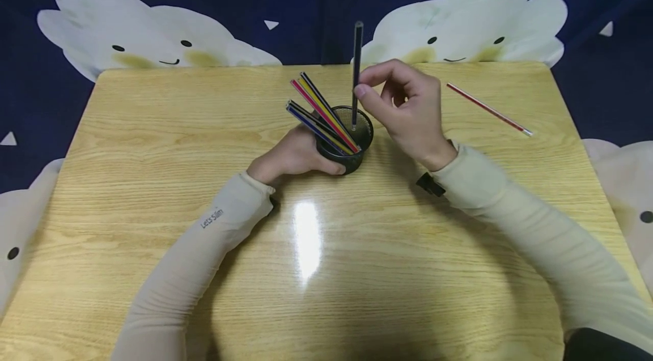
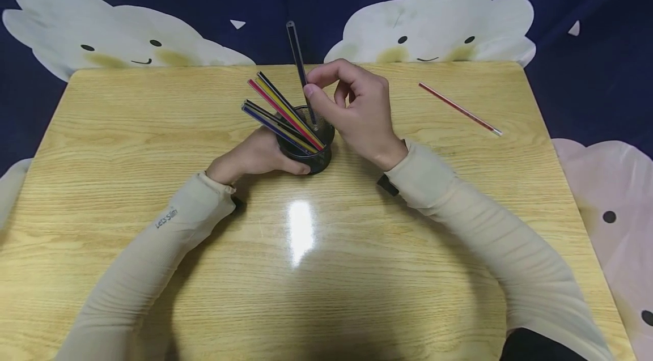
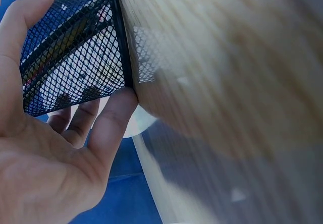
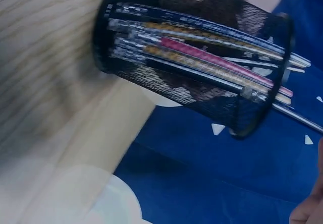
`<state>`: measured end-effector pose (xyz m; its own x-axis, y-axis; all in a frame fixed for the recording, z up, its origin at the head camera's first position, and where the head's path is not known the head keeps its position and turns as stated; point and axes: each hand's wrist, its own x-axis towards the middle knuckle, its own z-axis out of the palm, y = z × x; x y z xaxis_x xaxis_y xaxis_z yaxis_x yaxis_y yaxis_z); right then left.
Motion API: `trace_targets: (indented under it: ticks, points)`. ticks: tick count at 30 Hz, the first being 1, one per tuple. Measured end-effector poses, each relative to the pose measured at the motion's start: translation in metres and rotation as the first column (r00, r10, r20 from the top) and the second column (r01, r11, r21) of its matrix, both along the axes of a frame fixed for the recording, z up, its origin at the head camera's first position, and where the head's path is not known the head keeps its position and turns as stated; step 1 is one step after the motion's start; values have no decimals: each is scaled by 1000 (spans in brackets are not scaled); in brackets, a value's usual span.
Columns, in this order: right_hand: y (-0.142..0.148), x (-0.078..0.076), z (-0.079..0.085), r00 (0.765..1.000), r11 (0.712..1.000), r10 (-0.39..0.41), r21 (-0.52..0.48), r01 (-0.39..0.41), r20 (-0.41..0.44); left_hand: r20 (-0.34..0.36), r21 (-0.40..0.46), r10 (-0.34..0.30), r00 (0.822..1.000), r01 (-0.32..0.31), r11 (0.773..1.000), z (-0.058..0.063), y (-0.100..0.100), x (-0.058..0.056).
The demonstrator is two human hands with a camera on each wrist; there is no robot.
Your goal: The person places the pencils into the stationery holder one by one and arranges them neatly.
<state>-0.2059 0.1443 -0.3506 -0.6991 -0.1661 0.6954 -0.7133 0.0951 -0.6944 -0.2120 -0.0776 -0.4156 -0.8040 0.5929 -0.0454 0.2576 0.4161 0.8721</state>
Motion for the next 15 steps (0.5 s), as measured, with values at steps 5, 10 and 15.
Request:
trace_targets:
  ticks: [5, 10, 15]
  points:
    - [1, -4, -11, 1000, 997, -2, 76, 0, 26, 3, 1, -2, 1000, 2, 1000, 0, 0, 0]
    - [2, -7, -18, 999, 992, -6, 128, 1, 35, 4, 6, -5, 1000, 5, 1000, 0, 0, 0]
    - [3, -8, -22, 1000, 986, -14, 166, 9, 28, 17, 4, -6, 1000, 6, 1000, -1, 0, -1]
